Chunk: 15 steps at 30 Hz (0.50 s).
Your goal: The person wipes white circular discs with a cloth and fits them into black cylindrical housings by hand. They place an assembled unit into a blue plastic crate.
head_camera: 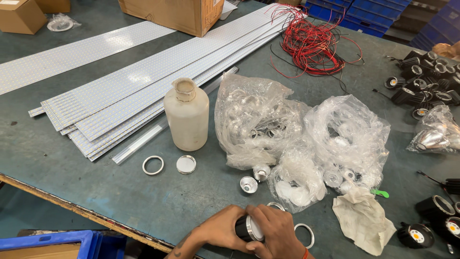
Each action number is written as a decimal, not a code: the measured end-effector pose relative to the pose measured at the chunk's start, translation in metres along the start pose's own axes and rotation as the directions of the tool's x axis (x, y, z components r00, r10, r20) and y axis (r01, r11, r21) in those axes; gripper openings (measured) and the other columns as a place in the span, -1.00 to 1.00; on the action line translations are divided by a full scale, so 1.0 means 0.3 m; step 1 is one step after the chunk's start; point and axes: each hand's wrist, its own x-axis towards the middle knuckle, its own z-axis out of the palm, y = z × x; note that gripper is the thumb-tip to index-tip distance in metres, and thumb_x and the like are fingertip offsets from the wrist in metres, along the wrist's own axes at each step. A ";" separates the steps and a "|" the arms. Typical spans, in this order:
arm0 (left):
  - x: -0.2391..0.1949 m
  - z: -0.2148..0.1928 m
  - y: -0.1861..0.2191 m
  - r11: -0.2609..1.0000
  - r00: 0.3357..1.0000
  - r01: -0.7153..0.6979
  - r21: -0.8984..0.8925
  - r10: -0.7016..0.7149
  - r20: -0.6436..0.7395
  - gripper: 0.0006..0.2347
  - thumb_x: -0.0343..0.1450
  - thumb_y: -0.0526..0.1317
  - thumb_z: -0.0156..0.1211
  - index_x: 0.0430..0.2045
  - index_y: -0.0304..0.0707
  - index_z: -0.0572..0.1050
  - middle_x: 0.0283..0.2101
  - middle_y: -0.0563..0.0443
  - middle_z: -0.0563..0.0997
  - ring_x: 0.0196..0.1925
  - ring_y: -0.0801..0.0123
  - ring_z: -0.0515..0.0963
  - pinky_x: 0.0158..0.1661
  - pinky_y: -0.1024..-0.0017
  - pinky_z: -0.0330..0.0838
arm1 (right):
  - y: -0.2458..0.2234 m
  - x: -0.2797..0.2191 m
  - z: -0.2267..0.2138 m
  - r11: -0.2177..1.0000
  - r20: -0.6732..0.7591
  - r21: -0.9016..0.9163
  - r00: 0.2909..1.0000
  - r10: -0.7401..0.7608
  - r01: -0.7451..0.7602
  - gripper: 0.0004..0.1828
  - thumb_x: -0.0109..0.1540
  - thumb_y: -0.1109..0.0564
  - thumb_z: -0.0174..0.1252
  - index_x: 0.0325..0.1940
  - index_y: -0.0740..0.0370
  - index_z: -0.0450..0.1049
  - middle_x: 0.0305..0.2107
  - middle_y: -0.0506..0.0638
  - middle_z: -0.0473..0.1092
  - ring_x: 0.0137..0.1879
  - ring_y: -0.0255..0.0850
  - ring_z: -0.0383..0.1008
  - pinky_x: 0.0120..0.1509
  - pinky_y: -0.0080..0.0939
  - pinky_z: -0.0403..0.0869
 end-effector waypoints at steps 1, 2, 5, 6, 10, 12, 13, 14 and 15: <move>-0.003 0.001 -0.004 1.000 1.000 -0.010 -0.030 0.009 -0.010 -0.55 0.06 0.02 0.48 -0.42 -0.42 0.55 -0.45 -0.10 0.64 -0.40 0.37 0.63 -0.34 0.35 0.47 | -0.005 0.002 -0.002 1.000 -0.003 0.003 1.000 0.022 -0.022 -0.10 0.26 -0.57 -0.14 0.04 0.37 0.47 -0.42 0.12 0.41 -0.38 0.04 0.50 -0.35 -0.01 0.41; -0.006 0.003 -0.006 0.998 1.000 -0.019 -0.059 0.018 -0.020 -0.55 0.07 0.01 0.48 -0.40 -0.42 0.55 -0.43 -0.09 0.65 -0.38 0.38 0.63 -0.31 0.35 0.48 | -0.010 0.004 -0.002 0.999 -0.005 0.007 0.999 0.043 -0.043 -0.11 0.25 -0.56 -0.12 0.04 0.36 0.47 -0.43 0.11 0.41 -0.39 0.02 0.50 -0.35 -0.01 0.41; -0.010 0.007 -0.007 0.999 0.998 -0.040 0.014 0.041 -0.042 -0.56 0.08 0.01 0.48 -0.45 -0.45 0.57 -0.46 -0.10 0.64 -0.40 0.33 0.64 -0.33 0.34 0.47 | -0.014 0.008 0.002 0.998 -0.003 -0.012 0.998 0.067 -0.067 -0.14 0.26 -0.55 -0.06 -0.01 0.36 0.48 -0.44 0.11 0.41 -0.41 0.01 0.51 -0.37 -0.03 0.42; -0.010 0.009 -0.006 0.999 0.999 -0.010 0.036 0.012 -0.037 -0.56 0.07 0.00 0.47 -0.45 -0.44 0.56 -0.47 -0.10 0.63 -0.42 0.32 0.63 -0.34 0.34 0.46 | -0.013 0.006 0.005 0.998 0.000 -0.014 0.998 0.057 -0.057 -0.16 0.27 -0.54 -0.05 -0.04 0.35 0.48 -0.43 0.11 0.41 -0.40 0.01 0.51 -0.37 -0.04 0.43; -0.008 0.007 0.003 0.996 0.999 0.037 0.078 -0.039 0.021 -0.56 0.04 0.01 0.46 -0.44 -0.41 0.56 -0.48 -0.09 0.63 -0.44 0.28 0.63 -0.37 0.32 0.46 | 0.006 -0.012 0.015 0.999 0.003 -0.028 1.000 0.016 -0.016 -0.18 0.28 -0.55 -0.07 -0.12 0.34 0.46 -0.42 0.13 0.40 -0.39 0.03 0.50 -0.36 -0.03 0.41; -0.007 0.002 0.007 0.996 0.998 0.016 0.092 -0.021 0.057 -0.55 0.05 0.02 0.46 -0.42 -0.41 0.55 -0.47 -0.09 0.63 -0.43 0.26 0.63 -0.36 0.32 0.46 | 0.018 -0.021 0.024 0.999 0.006 -0.032 1.000 0.002 -0.002 -0.14 0.25 -0.59 -0.09 -0.16 0.33 0.45 -0.45 0.14 0.38 -0.40 0.04 0.49 -0.37 -0.02 0.40; -0.005 -0.001 0.009 0.994 0.997 -0.001 0.107 -0.006 0.071 -0.54 0.06 0.02 0.47 -0.42 -0.42 0.55 -0.46 -0.10 0.63 -0.43 0.25 0.64 -0.35 0.32 0.46 | 0.023 -0.025 0.027 0.999 0.011 -0.033 1.000 0.000 0.000 -0.13 0.22 -0.61 -0.10 -0.19 0.33 0.45 -0.47 0.13 0.38 -0.42 0.04 0.48 -0.39 -0.02 0.40; -0.003 -0.003 0.010 0.992 0.996 -0.019 0.123 0.008 0.084 -0.54 0.07 0.03 0.47 -0.42 -0.42 0.54 -0.46 -0.10 0.63 -0.43 0.24 0.64 -0.34 0.32 0.46 | 0.027 -0.028 0.029 0.999 0.016 -0.034 1.000 -0.002 0.002 -0.11 0.19 -0.63 -0.10 -0.21 0.32 0.44 -0.49 0.13 0.37 -0.44 0.04 0.48 -0.41 -0.01 0.39; -0.004 -0.004 0.011 0.993 0.996 -0.036 0.113 0.027 0.086 -0.54 0.07 0.03 0.47 -0.41 -0.42 0.55 -0.44 -0.10 0.64 -0.41 0.24 0.65 -0.33 0.32 0.47 | 0.028 -0.030 0.031 1.000 0.011 -0.017 1.000 0.008 -0.008 -0.10 0.19 -0.65 -0.11 -0.21 0.31 0.45 -0.49 0.12 0.38 -0.43 0.04 0.49 -0.40 -0.02 0.40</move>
